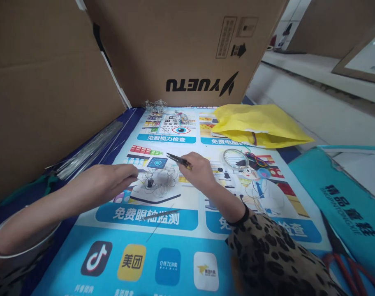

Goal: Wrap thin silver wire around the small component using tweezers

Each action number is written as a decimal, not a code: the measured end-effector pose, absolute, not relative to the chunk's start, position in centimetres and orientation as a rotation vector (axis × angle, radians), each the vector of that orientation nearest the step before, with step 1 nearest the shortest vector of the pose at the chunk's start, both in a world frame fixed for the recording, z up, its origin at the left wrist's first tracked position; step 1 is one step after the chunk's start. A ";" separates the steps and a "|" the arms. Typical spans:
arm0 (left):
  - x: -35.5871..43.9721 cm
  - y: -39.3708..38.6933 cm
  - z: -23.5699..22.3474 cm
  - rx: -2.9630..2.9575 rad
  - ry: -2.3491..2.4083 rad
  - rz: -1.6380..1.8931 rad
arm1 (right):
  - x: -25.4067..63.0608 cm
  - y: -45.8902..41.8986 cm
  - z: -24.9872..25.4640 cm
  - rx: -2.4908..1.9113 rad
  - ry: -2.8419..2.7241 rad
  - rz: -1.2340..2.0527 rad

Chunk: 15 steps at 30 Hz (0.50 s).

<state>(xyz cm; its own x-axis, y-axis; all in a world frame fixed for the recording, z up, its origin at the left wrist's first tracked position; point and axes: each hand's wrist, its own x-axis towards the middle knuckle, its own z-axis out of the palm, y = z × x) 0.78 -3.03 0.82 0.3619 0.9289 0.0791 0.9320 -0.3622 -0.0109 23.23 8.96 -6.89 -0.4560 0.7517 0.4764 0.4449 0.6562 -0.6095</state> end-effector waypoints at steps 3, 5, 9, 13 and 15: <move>1.3 -2.1 1.5 -2.639 -1.606 -0.229 | 23.2 8.3 -5.2 -1.021 -2.017 0.794; 1.9 -1.2 1.7 -2.727 -1.516 -0.233 | 23.3 7.8 -4.2 -1.041 -1.952 0.994; 3.4 1.0 1.6 -2.831 -1.480 -0.261 | 23.3 7.1 -3.2 -0.878 -1.943 1.315; 4.7 2.8 1.5 -2.927 -1.517 -0.428 | 23.4 7.1 -3.2 -0.887 -1.966 1.407; 5.0 3.3 1.6 -2.913 -1.561 -0.485 | 23.6 7.2 -3.4 -0.924 -1.921 1.422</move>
<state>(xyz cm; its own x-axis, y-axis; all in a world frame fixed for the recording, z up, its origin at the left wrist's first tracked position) 4.97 3.32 1.58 0.5256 0.8358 0.1585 0.7784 -0.5477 0.3069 23.57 7.20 -3.43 -0.5983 0.8001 0.0424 0.1929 0.1952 -0.9616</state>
